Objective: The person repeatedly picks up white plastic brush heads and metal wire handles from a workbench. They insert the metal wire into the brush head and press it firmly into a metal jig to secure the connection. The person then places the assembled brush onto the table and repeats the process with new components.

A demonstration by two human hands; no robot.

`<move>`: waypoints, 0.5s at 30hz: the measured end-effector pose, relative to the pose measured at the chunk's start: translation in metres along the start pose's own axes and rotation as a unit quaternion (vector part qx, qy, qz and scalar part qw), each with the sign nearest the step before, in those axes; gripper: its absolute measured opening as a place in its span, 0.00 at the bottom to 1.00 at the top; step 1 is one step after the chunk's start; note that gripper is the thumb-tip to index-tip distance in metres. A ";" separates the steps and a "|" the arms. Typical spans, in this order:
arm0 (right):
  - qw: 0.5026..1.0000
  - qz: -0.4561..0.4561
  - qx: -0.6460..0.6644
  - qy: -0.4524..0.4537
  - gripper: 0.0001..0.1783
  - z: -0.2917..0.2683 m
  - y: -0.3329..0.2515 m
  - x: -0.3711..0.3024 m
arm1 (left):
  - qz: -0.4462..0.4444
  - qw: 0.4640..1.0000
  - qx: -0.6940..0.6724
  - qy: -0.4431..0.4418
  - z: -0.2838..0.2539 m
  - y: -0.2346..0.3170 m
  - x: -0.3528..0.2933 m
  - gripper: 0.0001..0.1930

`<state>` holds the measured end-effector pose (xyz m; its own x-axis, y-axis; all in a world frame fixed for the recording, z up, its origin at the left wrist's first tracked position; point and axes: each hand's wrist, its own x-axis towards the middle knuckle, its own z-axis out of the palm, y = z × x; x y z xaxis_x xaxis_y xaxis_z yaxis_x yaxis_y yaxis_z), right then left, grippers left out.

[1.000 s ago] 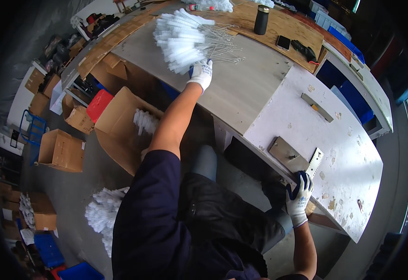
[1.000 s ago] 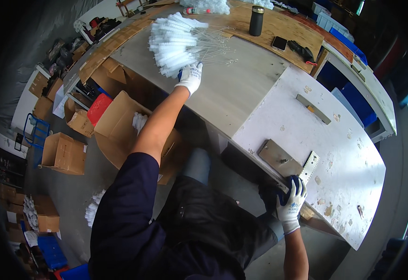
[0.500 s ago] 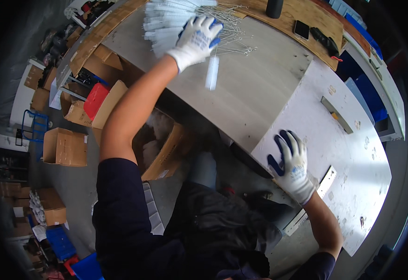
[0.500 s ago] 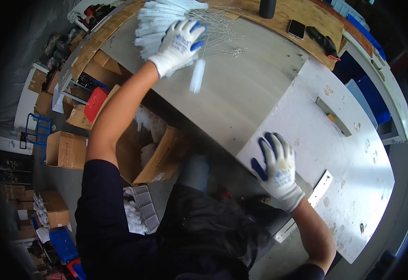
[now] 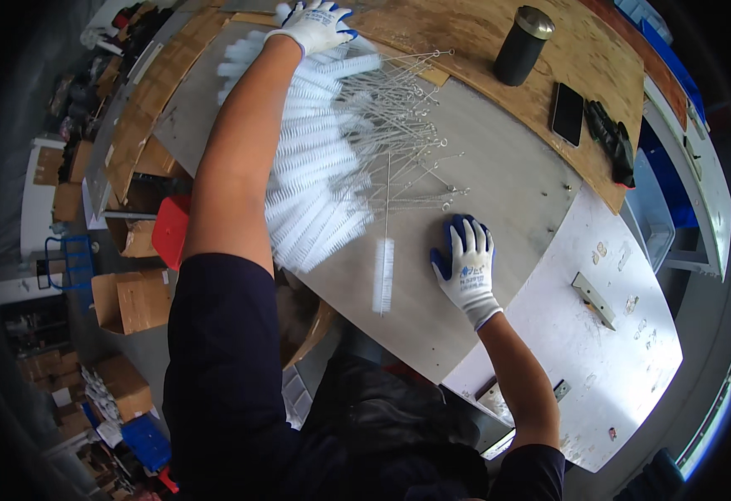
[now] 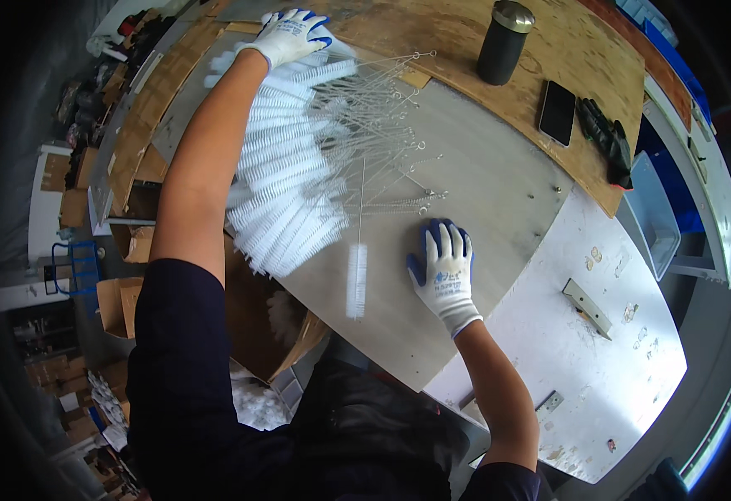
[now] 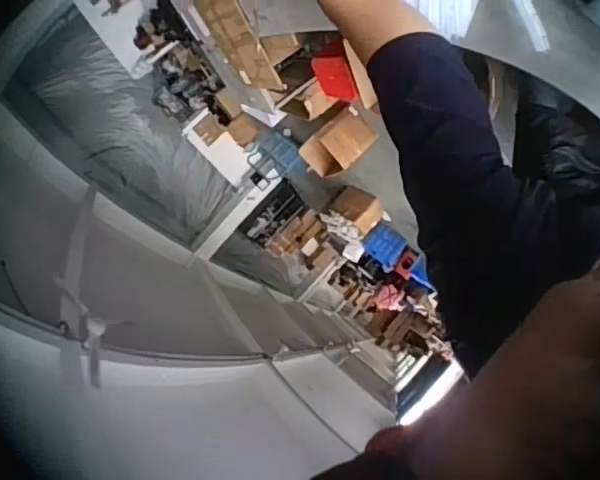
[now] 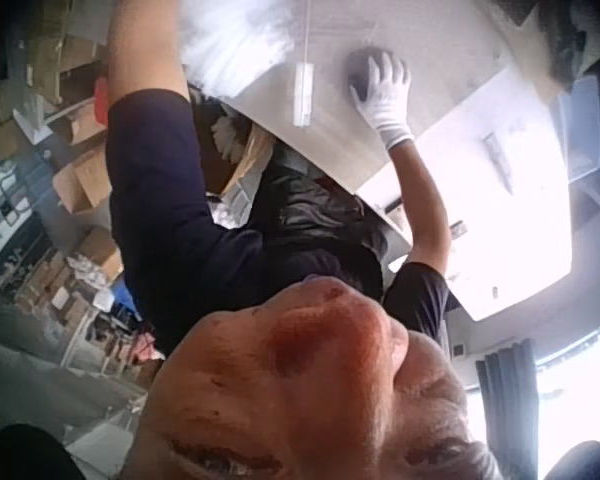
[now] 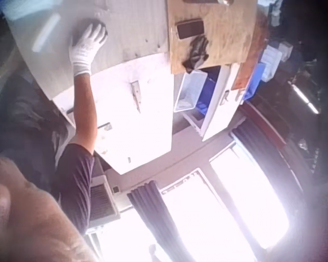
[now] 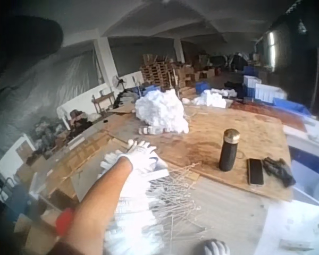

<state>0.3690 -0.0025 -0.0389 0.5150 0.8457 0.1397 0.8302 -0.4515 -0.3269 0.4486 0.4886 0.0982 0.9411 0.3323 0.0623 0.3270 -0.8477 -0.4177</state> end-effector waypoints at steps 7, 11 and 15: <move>0.999 0.022 0.044 -0.010 0.36 -0.001 0.006 0.005 | 0.146 0.973 0.044 -0.173 0.035 -0.034 0.077 0.36; 0.998 0.022 0.049 -0.020 0.37 0.000 0.005 0.009 | 0.167 0.944 -0.091 -0.268 0.126 -0.049 0.089 0.35; 0.998 0.034 0.048 -0.016 0.37 0.002 0.002 0.010 | 0.107 0.952 -0.058 -0.282 0.082 -0.023 0.063 0.35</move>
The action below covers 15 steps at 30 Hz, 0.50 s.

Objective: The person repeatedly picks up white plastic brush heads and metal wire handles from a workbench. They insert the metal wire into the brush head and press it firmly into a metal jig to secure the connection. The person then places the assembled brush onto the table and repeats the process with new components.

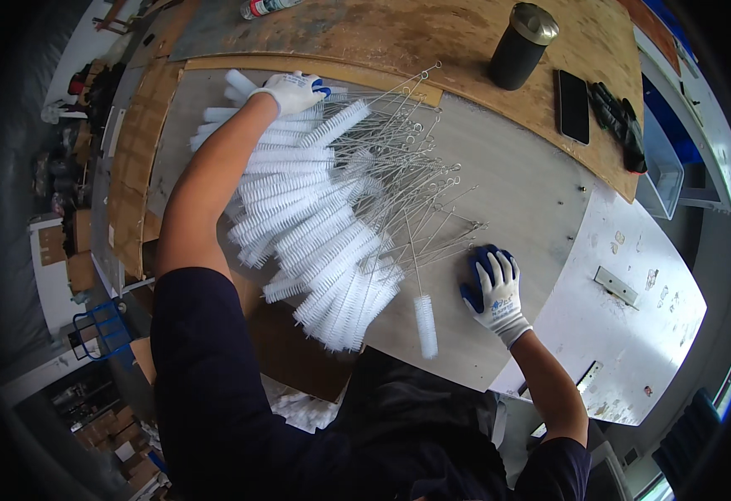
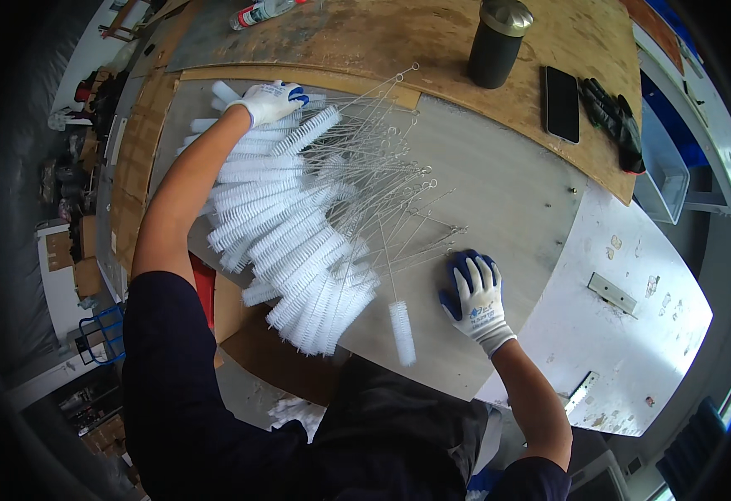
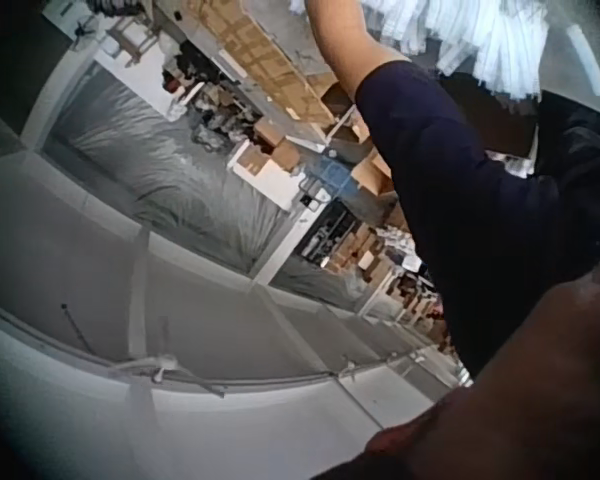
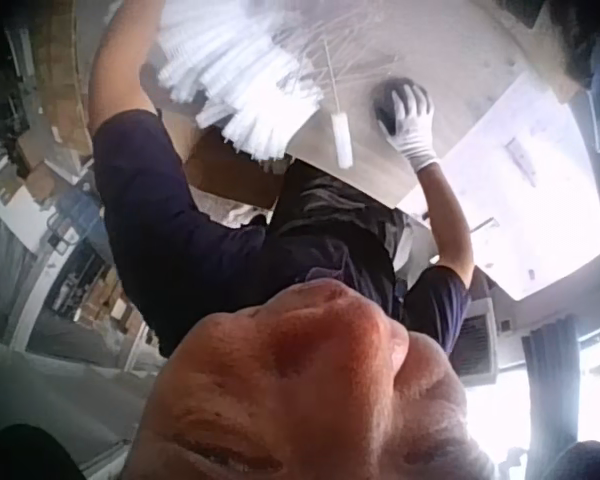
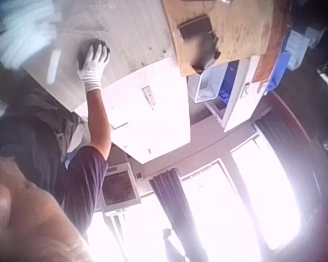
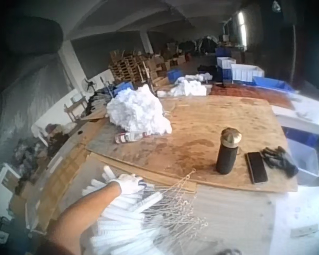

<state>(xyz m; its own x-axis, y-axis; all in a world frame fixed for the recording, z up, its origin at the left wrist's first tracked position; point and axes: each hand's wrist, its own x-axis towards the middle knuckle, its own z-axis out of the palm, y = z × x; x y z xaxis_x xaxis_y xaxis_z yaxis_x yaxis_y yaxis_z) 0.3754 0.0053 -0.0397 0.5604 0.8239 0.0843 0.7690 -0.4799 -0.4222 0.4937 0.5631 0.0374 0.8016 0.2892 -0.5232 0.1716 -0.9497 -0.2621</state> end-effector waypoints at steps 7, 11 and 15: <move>1.000 0.001 0.005 0.012 0.36 0.000 -0.001 0.000 | -0.021 0.999 -0.035 0.017 0.007 0.045 -0.018 0.38; 0.998 0.030 0.016 0.060 0.30 0.005 0.007 -0.009 | -0.004 0.996 -0.078 0.039 0.005 0.092 -0.009 0.40; 0.995 0.033 0.034 0.083 0.27 0.005 0.012 -0.010 | 0.004 0.998 -0.007 0.069 -0.007 0.118 -0.027 0.38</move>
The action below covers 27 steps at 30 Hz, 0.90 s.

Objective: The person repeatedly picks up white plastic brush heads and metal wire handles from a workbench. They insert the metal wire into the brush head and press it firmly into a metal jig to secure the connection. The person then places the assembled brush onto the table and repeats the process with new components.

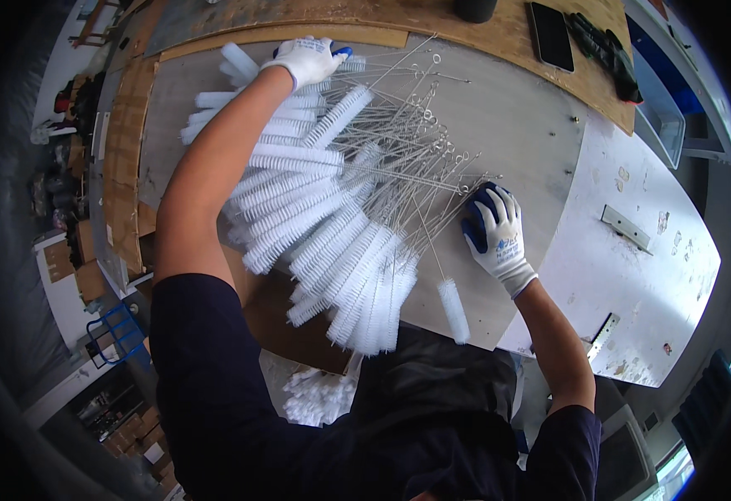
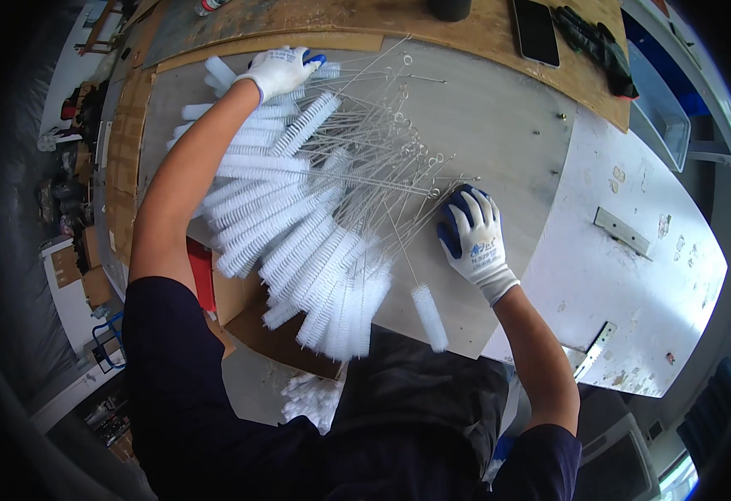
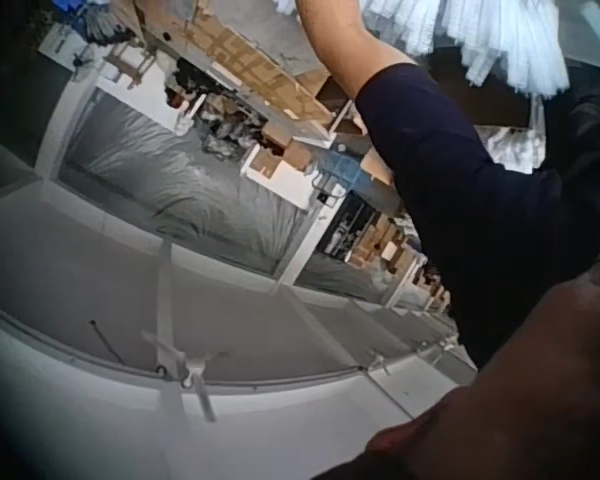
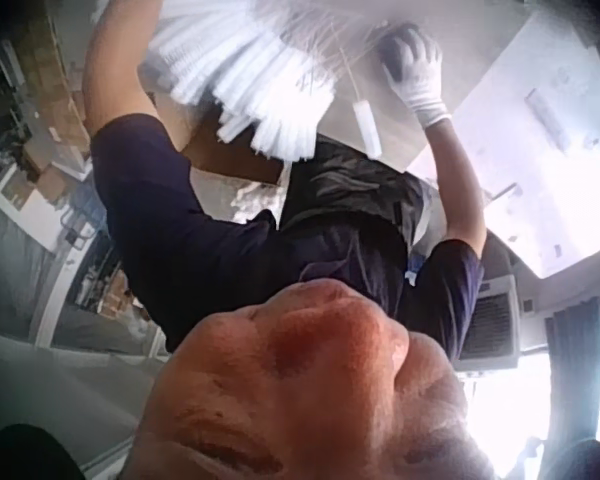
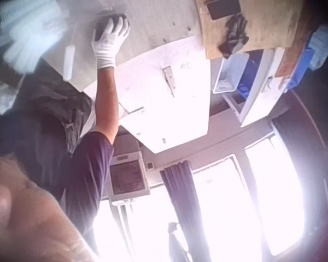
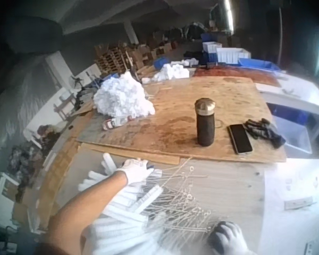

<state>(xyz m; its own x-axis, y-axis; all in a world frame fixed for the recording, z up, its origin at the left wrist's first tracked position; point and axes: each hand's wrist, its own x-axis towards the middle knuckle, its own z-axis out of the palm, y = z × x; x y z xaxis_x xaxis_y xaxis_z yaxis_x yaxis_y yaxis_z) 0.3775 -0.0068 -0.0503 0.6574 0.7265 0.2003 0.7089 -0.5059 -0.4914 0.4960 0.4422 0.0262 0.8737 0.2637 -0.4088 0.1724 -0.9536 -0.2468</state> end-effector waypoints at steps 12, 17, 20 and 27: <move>0.899 0.233 0.369 -0.048 0.27 -0.026 -0.062 -0.071 | -0.221 0.700 -0.623 0.272 0.102 -0.183 -0.225 0.30; 0.709 0.345 0.564 -0.244 0.19 -0.026 -0.085 -0.060 | -0.215 0.473 -0.833 0.189 0.158 -0.143 -0.238 0.31; 0.667 0.393 0.596 -0.215 0.14 -0.032 -0.085 -0.052 | -0.208 0.445 -0.850 0.192 0.132 -0.106 -0.236 0.27; 0.772 0.370 0.502 -0.123 0.11 -0.020 -0.039 0.004 | -0.264 0.514 -0.757 0.306 0.136 -0.056 -0.200 0.19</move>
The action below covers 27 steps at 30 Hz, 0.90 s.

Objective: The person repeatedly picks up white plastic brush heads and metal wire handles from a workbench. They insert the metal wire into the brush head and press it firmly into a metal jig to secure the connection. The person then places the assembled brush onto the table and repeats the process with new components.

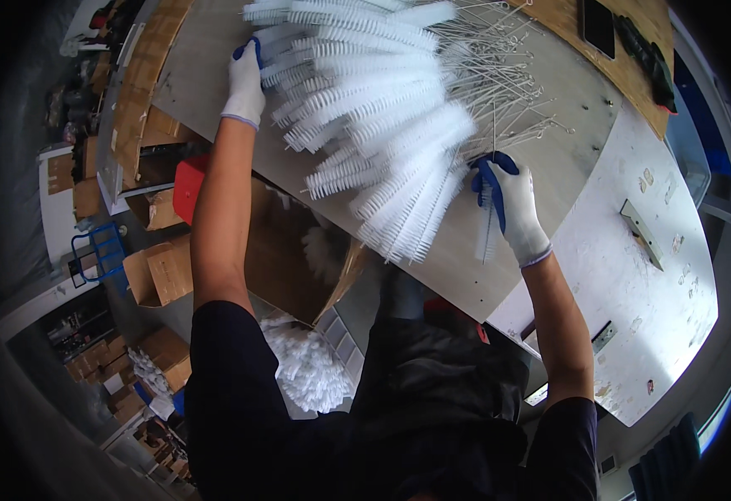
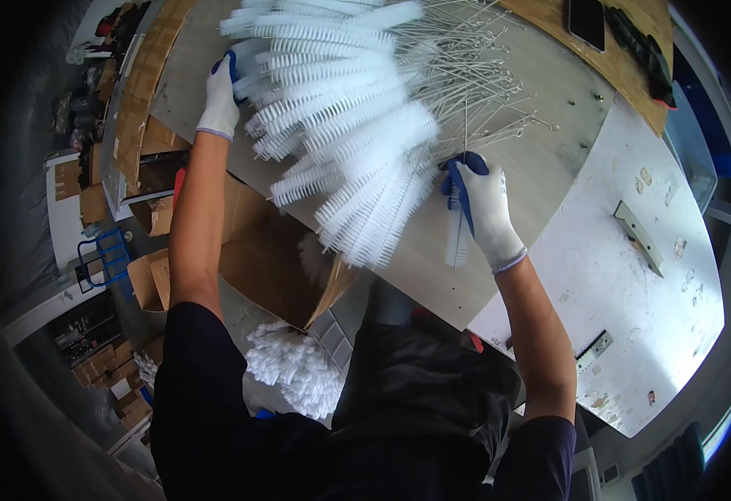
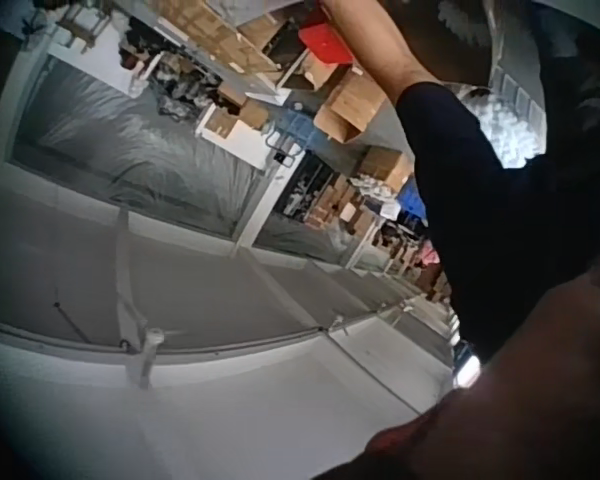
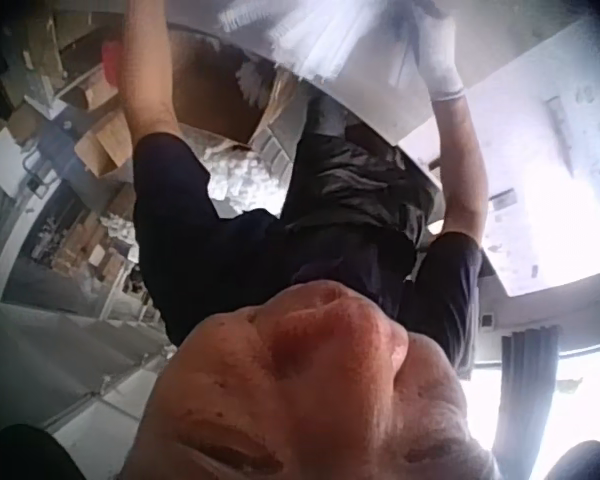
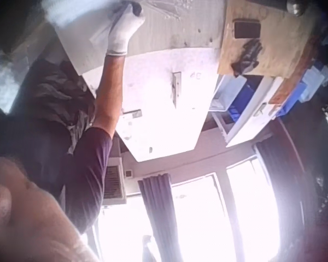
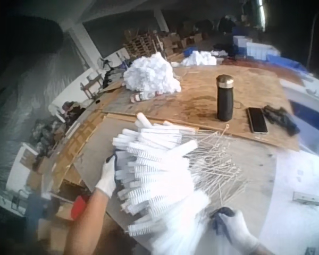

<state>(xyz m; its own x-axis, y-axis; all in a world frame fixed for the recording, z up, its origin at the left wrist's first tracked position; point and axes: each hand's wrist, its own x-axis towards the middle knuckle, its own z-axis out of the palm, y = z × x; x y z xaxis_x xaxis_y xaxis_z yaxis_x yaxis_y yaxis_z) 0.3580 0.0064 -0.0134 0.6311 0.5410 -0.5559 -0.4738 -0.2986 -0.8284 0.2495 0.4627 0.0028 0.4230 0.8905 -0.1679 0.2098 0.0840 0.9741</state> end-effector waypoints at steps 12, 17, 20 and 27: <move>0.985 -0.074 -0.044 -0.149 0.18 -0.097 -0.017 -0.096 | 0.346 0.904 0.067 0.242 -0.012 0.034 -0.125 0.28; 0.990 -0.079 -0.064 -0.097 0.19 -0.122 0.023 -0.125 | 0.593 0.770 0.223 0.067 0.060 0.005 -0.360 0.23; 0.952 -0.152 -0.265 -0.028 0.19 -0.127 0.050 -0.136 | 0.671 0.570 0.454 -0.135 0.107 -0.019 -0.453 0.18; 0.975 -0.211 -0.021 0.063 0.15 -0.178 0.173 -0.273 | 0.544 0.518 0.657 -0.061 0.142 -0.033 -0.469 0.19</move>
<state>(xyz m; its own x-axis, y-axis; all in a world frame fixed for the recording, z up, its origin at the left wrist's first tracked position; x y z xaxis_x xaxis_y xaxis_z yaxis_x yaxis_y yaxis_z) 0.2128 -0.3331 -0.0171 0.8364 0.5221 -0.1671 -0.1323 -0.1035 -0.9858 0.1697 -0.0213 0.0283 0.9572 0.0485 0.2854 0.1729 -0.8866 -0.4291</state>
